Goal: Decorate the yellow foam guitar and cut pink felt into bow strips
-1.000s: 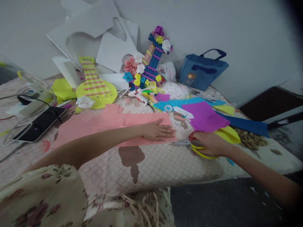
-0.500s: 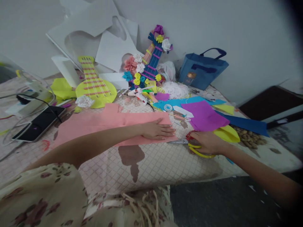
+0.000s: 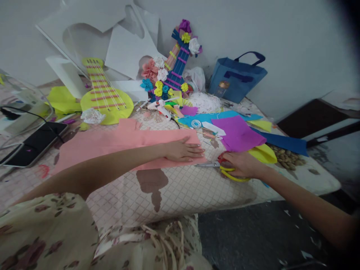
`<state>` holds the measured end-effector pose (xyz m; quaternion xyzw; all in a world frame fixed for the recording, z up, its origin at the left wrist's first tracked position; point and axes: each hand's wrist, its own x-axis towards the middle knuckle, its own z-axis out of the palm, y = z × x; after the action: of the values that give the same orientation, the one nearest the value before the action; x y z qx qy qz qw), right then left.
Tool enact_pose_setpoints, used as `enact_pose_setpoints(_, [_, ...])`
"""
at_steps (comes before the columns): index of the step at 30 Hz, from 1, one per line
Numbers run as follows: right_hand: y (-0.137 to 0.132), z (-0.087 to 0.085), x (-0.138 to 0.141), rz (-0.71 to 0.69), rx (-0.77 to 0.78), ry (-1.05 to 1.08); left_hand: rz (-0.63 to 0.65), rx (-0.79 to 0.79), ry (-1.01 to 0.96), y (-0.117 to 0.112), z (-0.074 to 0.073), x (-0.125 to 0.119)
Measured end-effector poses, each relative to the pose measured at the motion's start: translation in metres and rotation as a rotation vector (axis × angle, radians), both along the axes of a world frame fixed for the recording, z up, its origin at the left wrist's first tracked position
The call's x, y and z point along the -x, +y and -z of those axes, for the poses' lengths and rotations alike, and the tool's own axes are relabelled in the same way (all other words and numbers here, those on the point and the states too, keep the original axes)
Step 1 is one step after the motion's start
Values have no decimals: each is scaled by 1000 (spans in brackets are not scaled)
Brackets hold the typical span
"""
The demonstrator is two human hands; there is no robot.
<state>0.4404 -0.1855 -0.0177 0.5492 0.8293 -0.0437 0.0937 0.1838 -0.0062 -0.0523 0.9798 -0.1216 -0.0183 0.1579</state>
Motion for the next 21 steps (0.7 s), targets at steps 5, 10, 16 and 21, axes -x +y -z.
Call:
enact_pose_setpoints(5, [1, -5, 5, 23, 2, 8, 4, -11, -13, 0, 2, 0])
enact_pose_setpoints(10, [5, -3, 10, 10, 22, 24, 12, -21, -51, 1, 4, 0])
enact_pose_setpoints(16, [6, -1, 12, 11, 41, 14, 18, 8, -50, 1, 4, 0])
enact_pose_setpoints(21, [4, 0, 10, -3, 56, -30, 7, 16, -36, 1, 3, 0])
